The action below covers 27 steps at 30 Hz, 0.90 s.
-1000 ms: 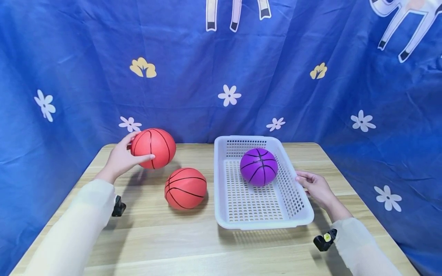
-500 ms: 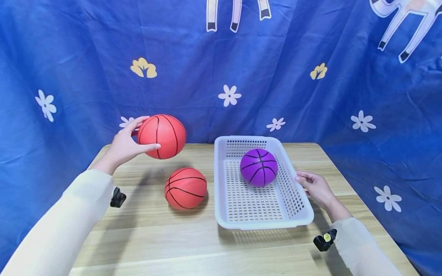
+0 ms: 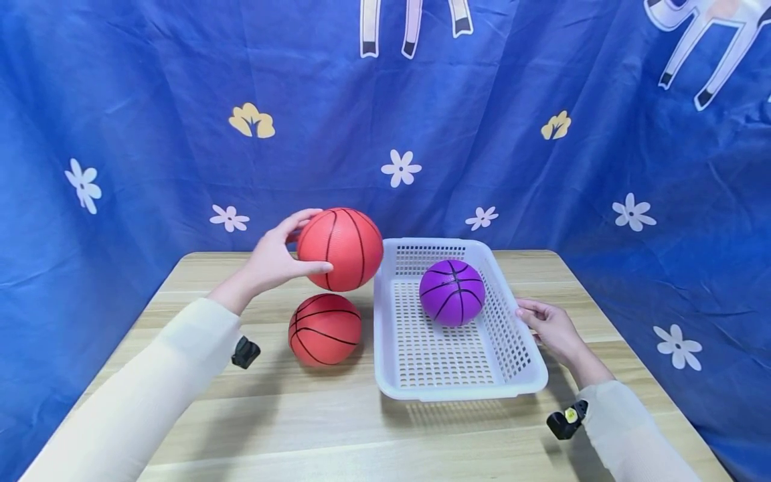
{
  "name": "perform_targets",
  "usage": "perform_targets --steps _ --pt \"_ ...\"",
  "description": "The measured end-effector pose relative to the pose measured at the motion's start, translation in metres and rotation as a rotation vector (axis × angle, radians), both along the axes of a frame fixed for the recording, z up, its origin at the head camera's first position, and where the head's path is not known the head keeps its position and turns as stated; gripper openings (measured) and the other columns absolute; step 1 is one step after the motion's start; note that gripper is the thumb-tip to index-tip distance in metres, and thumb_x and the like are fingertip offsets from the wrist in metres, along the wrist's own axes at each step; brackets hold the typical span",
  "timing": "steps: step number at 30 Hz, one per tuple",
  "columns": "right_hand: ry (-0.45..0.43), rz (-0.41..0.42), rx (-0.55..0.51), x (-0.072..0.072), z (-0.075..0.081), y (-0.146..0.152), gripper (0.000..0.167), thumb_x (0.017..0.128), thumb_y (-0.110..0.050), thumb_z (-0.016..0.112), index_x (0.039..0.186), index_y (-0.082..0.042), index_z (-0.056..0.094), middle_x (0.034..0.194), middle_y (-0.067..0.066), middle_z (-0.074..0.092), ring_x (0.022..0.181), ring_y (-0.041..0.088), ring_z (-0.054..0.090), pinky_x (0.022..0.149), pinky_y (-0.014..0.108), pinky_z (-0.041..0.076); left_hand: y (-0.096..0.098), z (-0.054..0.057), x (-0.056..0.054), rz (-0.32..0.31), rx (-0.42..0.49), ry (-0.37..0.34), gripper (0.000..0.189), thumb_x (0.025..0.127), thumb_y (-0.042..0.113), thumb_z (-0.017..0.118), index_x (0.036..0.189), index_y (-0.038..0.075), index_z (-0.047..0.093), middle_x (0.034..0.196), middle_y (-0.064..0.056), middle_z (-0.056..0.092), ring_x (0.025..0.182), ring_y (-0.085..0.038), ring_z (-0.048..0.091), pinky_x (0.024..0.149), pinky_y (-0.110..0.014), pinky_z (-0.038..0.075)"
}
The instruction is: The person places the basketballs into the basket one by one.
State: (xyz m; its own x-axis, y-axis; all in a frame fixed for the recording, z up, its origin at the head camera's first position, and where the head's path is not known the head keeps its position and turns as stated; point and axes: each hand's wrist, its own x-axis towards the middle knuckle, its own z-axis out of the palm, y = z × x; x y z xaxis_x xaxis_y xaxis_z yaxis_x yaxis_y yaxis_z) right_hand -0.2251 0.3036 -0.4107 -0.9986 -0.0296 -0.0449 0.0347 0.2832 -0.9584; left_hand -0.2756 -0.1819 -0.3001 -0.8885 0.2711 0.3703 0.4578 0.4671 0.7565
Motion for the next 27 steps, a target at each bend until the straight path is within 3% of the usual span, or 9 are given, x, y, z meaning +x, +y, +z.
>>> perform_targets --steps 15,27 --pt "0.009 0.012 0.004 0.000 -0.001 0.001 0.048 0.098 -0.021 0.055 0.136 0.008 0.045 0.118 0.022 0.061 0.085 0.015 0.066 0.069 0.032 0.056 0.083 -0.015 0.021 -0.226 0.044 -0.110 0.082 0.066 0.022 0.087 0.138 0.025 0.047 0.127 -0.004 0.054 0.113 -0.026 0.051 0.081 -0.044 0.053" --pt "0.008 0.013 -0.021 0.002 0.002 0.000 0.048 0.099 -0.018 0.053 0.136 0.011 0.043 0.117 0.023 0.061 0.084 0.013 0.066 0.068 0.032 0.056 0.135 -0.030 0.036 -0.332 0.008 -0.198 0.085 0.064 0.028 0.088 0.138 0.029 0.047 0.125 0.002 0.054 0.108 -0.021 0.053 0.076 -0.033 0.054"
